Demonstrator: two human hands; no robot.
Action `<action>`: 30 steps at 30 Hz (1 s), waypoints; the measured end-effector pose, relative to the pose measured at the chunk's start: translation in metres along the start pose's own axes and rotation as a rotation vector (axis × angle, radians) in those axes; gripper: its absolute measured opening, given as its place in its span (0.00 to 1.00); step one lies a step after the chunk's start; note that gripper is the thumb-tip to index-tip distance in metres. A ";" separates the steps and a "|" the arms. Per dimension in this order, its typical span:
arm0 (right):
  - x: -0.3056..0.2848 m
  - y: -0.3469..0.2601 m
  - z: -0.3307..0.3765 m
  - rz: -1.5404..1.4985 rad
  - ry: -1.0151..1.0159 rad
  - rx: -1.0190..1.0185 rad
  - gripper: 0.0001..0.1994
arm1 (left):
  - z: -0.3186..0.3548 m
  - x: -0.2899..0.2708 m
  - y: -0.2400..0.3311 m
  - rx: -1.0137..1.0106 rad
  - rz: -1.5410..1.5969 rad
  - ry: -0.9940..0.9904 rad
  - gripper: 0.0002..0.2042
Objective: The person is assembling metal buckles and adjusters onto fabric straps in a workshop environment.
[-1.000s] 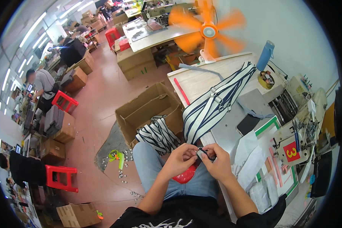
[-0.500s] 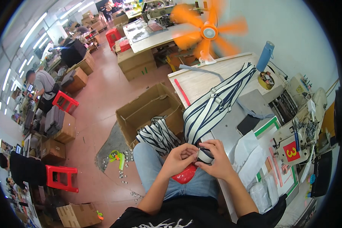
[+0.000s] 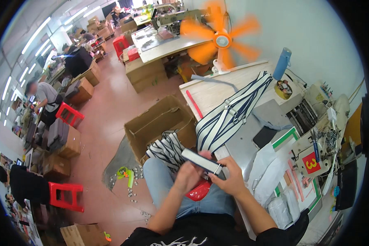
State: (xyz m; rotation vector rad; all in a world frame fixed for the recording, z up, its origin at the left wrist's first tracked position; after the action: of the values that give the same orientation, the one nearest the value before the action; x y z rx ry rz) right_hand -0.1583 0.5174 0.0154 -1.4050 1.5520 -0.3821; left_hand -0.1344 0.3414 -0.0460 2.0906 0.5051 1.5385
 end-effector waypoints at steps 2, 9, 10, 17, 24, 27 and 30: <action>0.003 -0.002 0.001 0.010 -0.006 -0.019 0.22 | 0.015 -0.003 -0.040 -0.157 0.022 0.168 0.32; 0.015 0.005 0.007 0.033 -0.106 0.121 0.21 | -0.006 0.003 -0.014 0.033 -0.339 0.403 0.23; 0.011 0.005 0.006 0.040 -0.109 0.115 0.21 | -0.008 -0.007 -0.004 0.096 -0.315 0.471 0.22; -0.009 0.013 0.010 0.084 -0.298 0.129 0.22 | -0.001 -0.135 0.153 0.546 -0.383 0.789 0.19; 0.002 -0.017 -0.004 0.017 -0.443 0.072 0.21 | 0.108 -0.273 0.264 0.653 -0.569 1.043 0.20; 0.016 -0.028 -0.011 -0.066 -0.481 0.048 0.20 | 0.163 -0.285 0.268 0.632 -0.963 1.318 0.19; 0.026 -0.039 -0.019 -0.091 -0.490 0.020 0.21 | 0.162 -0.252 0.258 0.671 -1.292 1.393 0.18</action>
State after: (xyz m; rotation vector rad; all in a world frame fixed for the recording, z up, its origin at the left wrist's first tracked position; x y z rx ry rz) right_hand -0.1476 0.4762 0.0428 -1.4269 1.0858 -0.0924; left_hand -0.0528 -0.0362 -0.1292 0.1421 2.3964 1.6533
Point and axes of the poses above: each hand's wrist, its own z-axis away from the middle knuckle, its own x-axis out of the palm, y = z × x, the point moved 5 cm from there along -z, towards the middle knuckle
